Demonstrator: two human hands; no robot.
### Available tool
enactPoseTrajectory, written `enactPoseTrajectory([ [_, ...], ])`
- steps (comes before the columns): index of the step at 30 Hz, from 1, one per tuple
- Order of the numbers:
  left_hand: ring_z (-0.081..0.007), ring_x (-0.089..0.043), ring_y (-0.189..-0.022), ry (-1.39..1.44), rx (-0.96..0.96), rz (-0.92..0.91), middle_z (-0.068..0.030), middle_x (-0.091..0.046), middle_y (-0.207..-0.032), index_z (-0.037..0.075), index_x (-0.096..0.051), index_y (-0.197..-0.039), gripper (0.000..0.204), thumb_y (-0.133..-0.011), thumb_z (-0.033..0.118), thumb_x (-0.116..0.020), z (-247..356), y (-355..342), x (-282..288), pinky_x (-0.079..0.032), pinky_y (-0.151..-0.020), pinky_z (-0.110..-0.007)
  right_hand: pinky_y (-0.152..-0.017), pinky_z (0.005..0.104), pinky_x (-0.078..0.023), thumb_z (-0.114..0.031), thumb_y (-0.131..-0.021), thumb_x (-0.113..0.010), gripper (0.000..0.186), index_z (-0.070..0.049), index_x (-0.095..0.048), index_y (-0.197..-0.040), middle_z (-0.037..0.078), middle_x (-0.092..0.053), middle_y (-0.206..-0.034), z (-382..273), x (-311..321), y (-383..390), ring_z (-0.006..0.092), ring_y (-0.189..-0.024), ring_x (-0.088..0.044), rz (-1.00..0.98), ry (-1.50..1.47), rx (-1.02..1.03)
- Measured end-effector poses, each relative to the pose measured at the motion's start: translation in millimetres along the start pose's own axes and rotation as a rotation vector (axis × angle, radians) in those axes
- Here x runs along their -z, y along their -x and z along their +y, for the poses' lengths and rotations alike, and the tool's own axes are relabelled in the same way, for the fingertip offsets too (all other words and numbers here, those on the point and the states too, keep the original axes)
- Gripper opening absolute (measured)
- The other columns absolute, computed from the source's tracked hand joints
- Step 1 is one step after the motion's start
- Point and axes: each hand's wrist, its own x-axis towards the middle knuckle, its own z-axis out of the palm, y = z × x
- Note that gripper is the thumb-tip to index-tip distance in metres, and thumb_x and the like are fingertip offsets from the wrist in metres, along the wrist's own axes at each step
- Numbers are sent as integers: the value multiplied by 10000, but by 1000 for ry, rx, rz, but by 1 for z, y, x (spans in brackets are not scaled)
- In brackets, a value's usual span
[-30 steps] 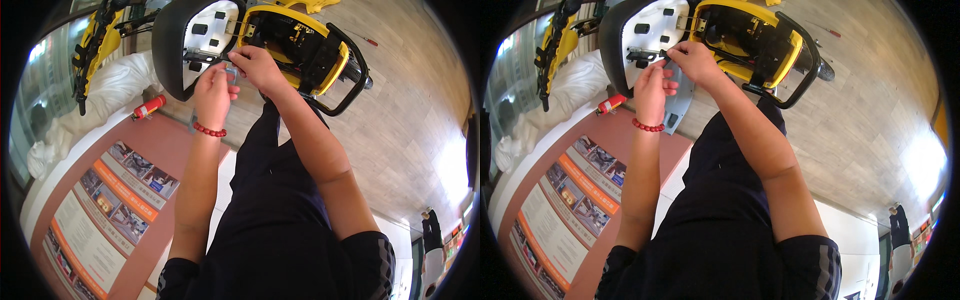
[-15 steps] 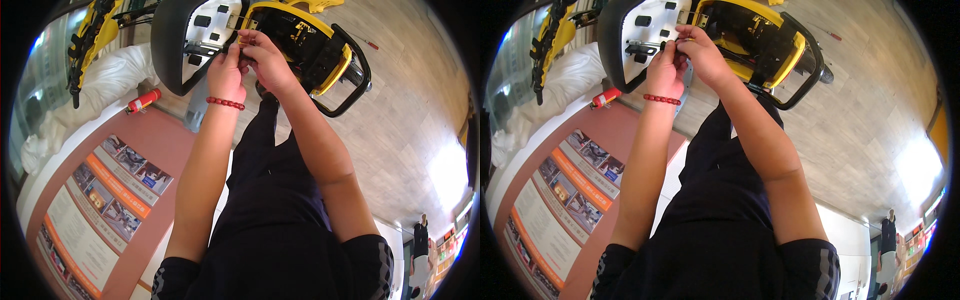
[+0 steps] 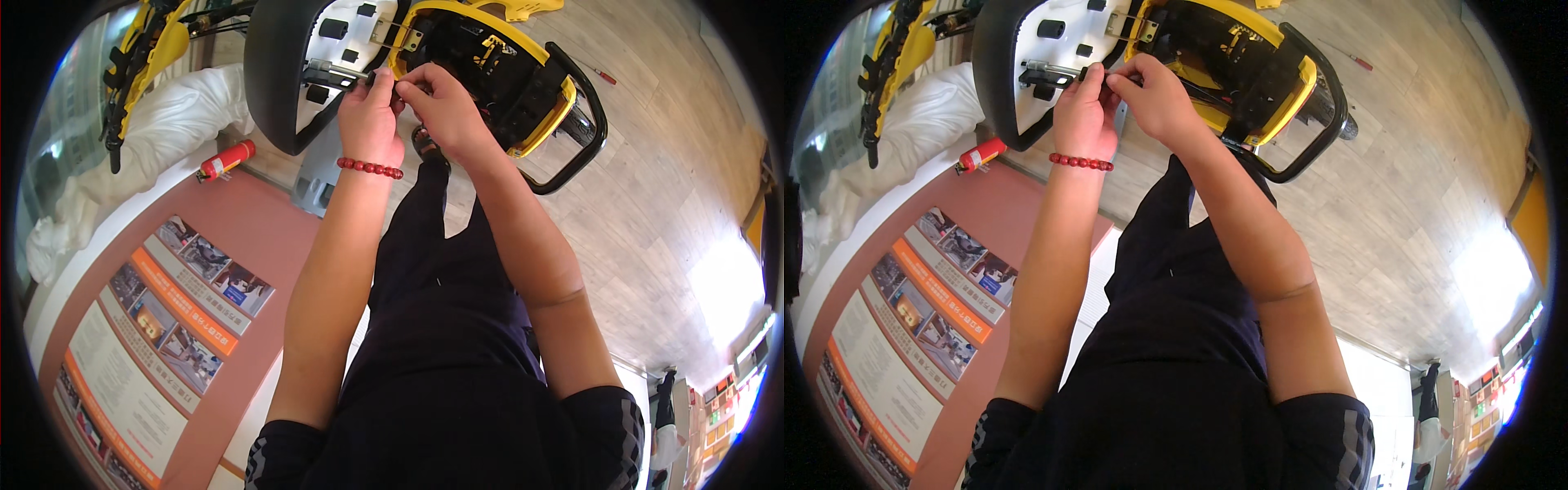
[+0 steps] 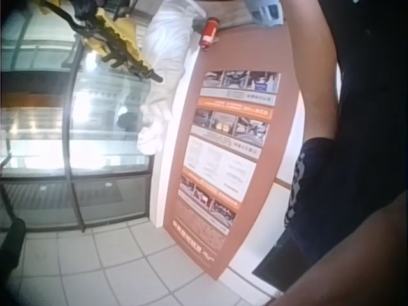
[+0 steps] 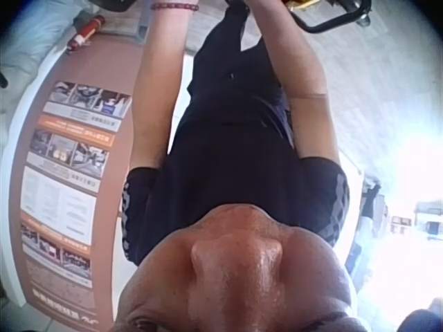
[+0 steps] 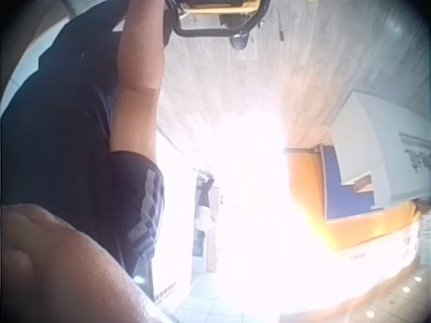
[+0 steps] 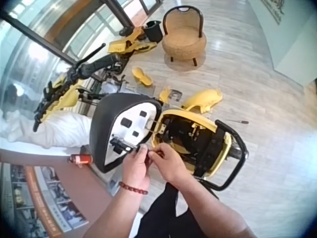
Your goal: The person is using a socket wrench and screwdriver to disassemble and repair the seat mechanism of a yellow electric motorcycle.
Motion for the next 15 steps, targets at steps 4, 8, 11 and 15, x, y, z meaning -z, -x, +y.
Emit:
enactPoseTrajectory([
  [4,-130,-564,-795,79,-7,49,-39,-618,-890,26,-611,-970,107,-887,82,-650,-3,0,-1,-449,-691,-254,-550,234,-403,-291,-954,-550,259,-37,-590,-986,10,-576,-757,1,0,3,66,-645,-479,45,-133,91],
  [8,-92,-549,-736,51,-23,81,-8,-609,-856,36,-609,-928,113,-859,89,-681,-2,0,4,-422,-625,-234,-577,232,-410,-268,-974,-525,238,-36,-579,-980,17,-584,-802,-7,16,-2,70,-677,-492,-194,-308,-309],
  [11,-131,-568,-792,77,-22,48,-41,-627,-913,36,-606,-991,152,-882,120,-670,-2,-3,7,-449,-728,-267,-602,228,-418,-242,-978,-516,218,-31,-574,-986,23,-593,-824,-9,19,-7,71,-695,-503,-219,-309,-317],
  [15,-135,-568,-782,131,11,21,-40,-626,-910,38,-602,-989,159,-883,134,-672,-5,-6,6,-454,-717,-270,-642,227,-438,-158,-945,-565,161,-24,-581,-1032,29,-608,-845,-2,11,-5,72,-710,-514,-155,-345,-131],
])
